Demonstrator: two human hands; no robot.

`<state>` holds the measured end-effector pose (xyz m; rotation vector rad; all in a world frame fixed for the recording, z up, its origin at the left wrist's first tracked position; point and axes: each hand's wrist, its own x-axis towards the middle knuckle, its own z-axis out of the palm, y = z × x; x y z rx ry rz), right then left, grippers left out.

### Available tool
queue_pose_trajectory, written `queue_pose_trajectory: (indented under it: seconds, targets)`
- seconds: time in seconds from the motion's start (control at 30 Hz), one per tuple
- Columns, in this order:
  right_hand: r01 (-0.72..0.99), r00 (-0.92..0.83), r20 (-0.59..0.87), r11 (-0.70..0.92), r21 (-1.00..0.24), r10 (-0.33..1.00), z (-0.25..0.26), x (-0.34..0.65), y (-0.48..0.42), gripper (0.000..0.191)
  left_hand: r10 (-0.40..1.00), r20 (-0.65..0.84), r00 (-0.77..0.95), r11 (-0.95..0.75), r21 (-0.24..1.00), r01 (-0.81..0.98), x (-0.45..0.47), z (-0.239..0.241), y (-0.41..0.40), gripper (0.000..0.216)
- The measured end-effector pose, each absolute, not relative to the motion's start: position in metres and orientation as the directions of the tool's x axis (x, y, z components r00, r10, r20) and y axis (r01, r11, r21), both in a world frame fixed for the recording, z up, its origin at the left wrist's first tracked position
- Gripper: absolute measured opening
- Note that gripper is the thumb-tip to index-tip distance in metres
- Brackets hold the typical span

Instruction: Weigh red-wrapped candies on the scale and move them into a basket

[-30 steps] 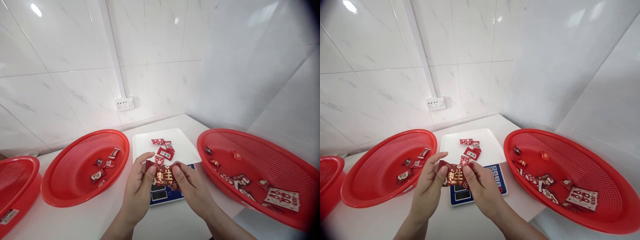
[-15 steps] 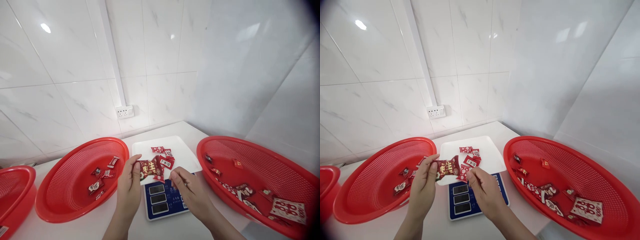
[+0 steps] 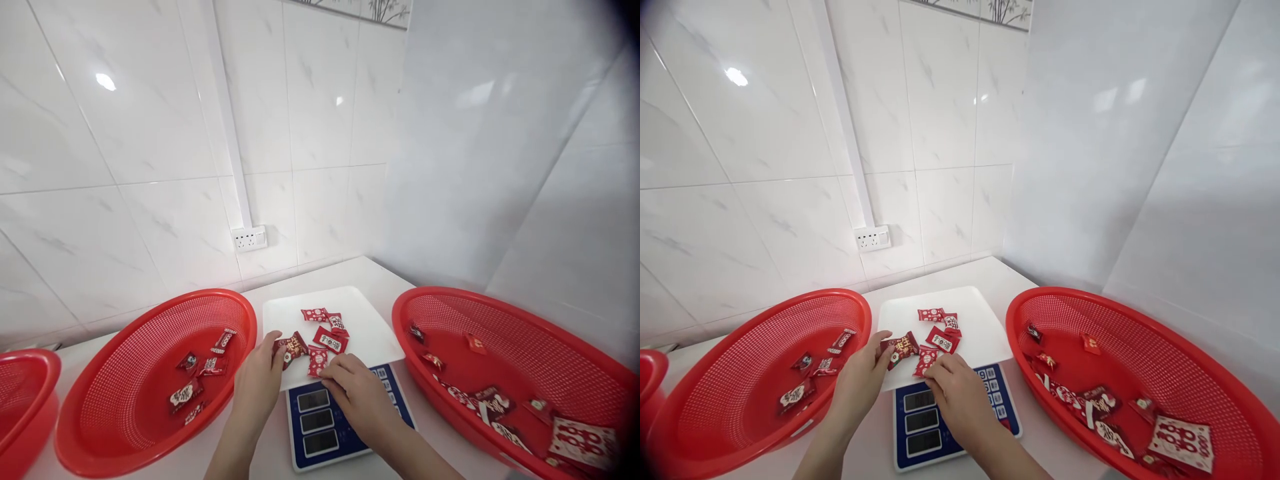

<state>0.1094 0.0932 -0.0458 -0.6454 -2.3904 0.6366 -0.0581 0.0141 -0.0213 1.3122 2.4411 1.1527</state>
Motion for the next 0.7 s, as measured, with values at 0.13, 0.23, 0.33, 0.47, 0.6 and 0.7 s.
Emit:
queue_pose_trajectory:
  seconds: [0.13, 0.23, 0.33, 0.47, 0.6, 0.7]
  targets:
    - [0.207, -0.583, 0.457, 0.666, -0.716, 0.672, -0.041, 0.113, 0.099, 0.022, 0.735, 0.293, -0.611, 0.329, 0.634, 0.7, -0.059, -0.019, 0.015, 0.035]
    - [0.07, -0.435, 0.352, 0.421, -0.904, 0.829, -0.028, 0.117, 0.099, 0.023, 0.781, 0.329, -0.531, 0.155, 0.721, 0.675, -0.051, -0.015, 0.015, 0.036]
    - [-0.13, -0.422, 0.148, 0.102, -0.986, 0.894, -0.014, 0.121, 0.096, 0.031, 0.869, 0.24, -0.432, -0.036, 0.902, 0.43, -0.038, -0.008, 0.01, 0.038]
    - [-0.298, -0.465, 0.059, -0.094, -0.95, 0.883, -0.003, 0.124, 0.088, 0.032, 0.9, 0.218, -0.378, -0.127, 0.96, 0.251, -0.022, 0.003, 0.0, 0.045]
    - [-0.344, -0.505, 0.033, -0.166, -0.924, 0.862, 0.0, 0.128, 0.08, 0.031, 0.92, 0.202, -0.335, -0.155, 0.974, 0.162, -0.011, 0.012, -0.004, 0.032]
    - [-0.335, -0.559, 0.025, -0.198, -0.921, 0.829, 0.002, 0.129, 0.075, 0.031, 0.915, 0.151, -0.375, -0.132, 0.988, 0.075, -0.009, 0.014, -0.004, 0.029]
